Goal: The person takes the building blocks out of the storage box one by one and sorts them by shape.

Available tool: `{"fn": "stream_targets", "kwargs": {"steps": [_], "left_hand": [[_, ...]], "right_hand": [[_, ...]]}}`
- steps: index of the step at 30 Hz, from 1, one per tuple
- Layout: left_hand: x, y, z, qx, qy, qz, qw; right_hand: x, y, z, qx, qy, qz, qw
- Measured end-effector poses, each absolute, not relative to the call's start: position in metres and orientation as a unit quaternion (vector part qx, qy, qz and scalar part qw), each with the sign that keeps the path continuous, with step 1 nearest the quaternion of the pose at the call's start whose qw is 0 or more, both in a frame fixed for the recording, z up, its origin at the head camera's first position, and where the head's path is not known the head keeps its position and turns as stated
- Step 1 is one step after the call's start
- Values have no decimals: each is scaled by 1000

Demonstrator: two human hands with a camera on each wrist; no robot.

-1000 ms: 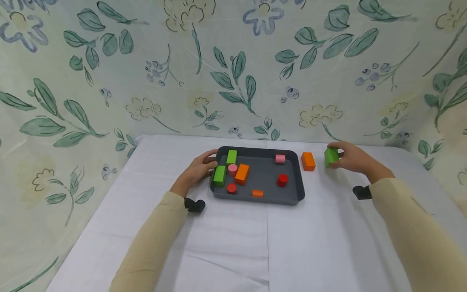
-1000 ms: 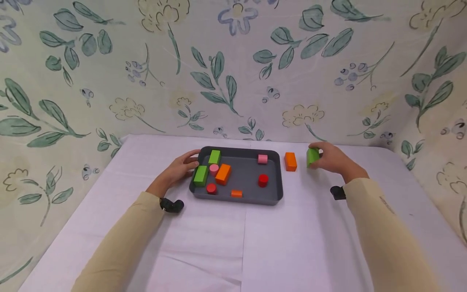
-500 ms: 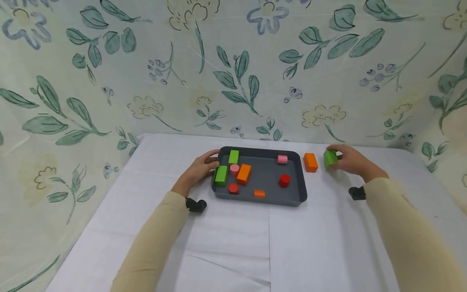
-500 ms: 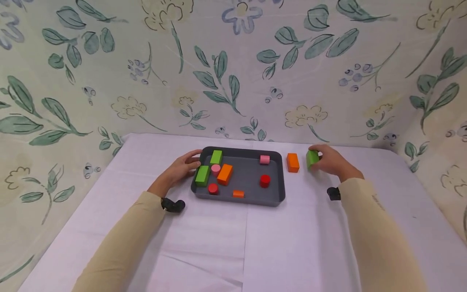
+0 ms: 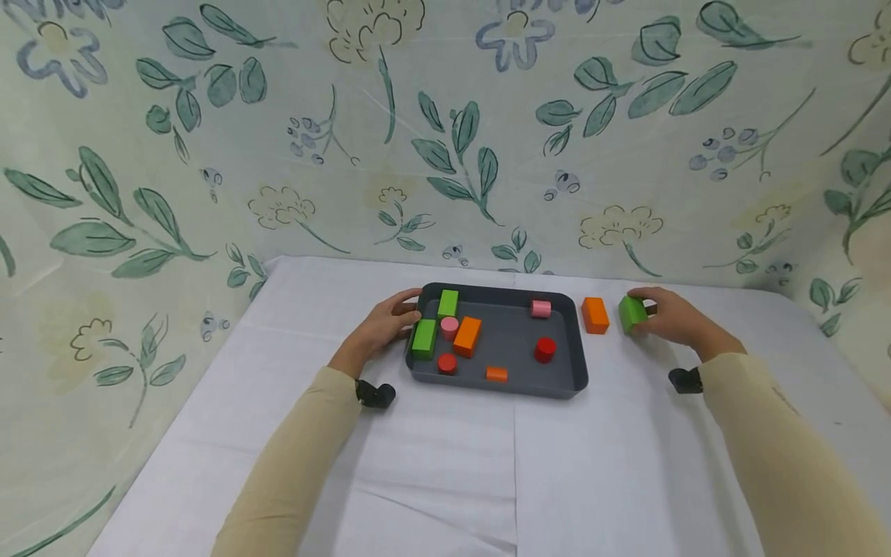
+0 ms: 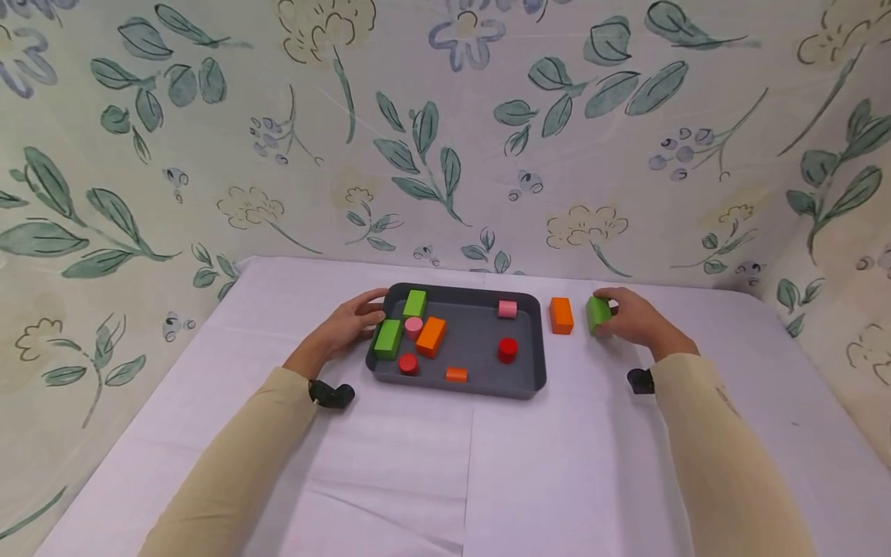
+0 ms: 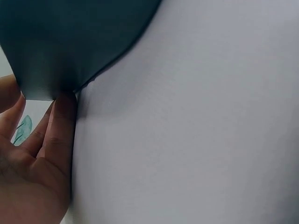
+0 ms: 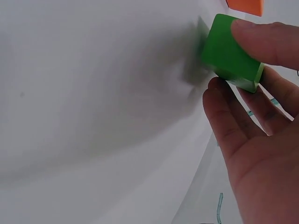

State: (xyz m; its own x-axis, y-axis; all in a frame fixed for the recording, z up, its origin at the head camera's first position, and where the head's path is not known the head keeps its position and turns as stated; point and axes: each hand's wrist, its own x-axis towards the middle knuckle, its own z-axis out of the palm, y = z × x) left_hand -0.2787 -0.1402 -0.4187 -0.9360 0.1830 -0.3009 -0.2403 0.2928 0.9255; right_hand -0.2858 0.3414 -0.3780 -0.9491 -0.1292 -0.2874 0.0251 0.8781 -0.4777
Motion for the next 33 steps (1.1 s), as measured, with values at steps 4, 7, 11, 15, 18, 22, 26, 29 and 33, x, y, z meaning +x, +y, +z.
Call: {"fn": "stream_targets", "kwargs": {"steps": [4, 7, 11, 15, 18, 22, 26, 29, 33], "left_hand": [[-280, -139, -419, -18, 784, 594, 178], [-280, -138, -419, -20, 785, 593, 178], [-279, -137, -417, -21, 785, 593, 178], [-279, -137, -416, -17, 786, 592, 177], [-279, -137, -416, -16, 788, 590, 176], [-279, -139, -417, -19, 787, 591, 176], [-278, -139, -418, -23, 786, 592, 178], [-277, -139, -418, -25, 786, 592, 180], [-278, -139, -418, -25, 783, 596, 178]], "right_hand": [[-285, 342, -379, -28, 957, -242, 159], [-284, 343, -380, -30, 958, -238, 160], [-283, 342, -381, -31, 956, -243, 158], [-284, 339, -382, -38, 956, -245, 156], [-284, 337, -383, -40, 957, -242, 154], [-285, 333, -384, -35, 956, -246, 153], [-286, 331, -386, -34, 956, -249, 152], [-287, 330, -388, -34, 956, -249, 151], [-288, 330, -389, -35, 957, -249, 147]]}}
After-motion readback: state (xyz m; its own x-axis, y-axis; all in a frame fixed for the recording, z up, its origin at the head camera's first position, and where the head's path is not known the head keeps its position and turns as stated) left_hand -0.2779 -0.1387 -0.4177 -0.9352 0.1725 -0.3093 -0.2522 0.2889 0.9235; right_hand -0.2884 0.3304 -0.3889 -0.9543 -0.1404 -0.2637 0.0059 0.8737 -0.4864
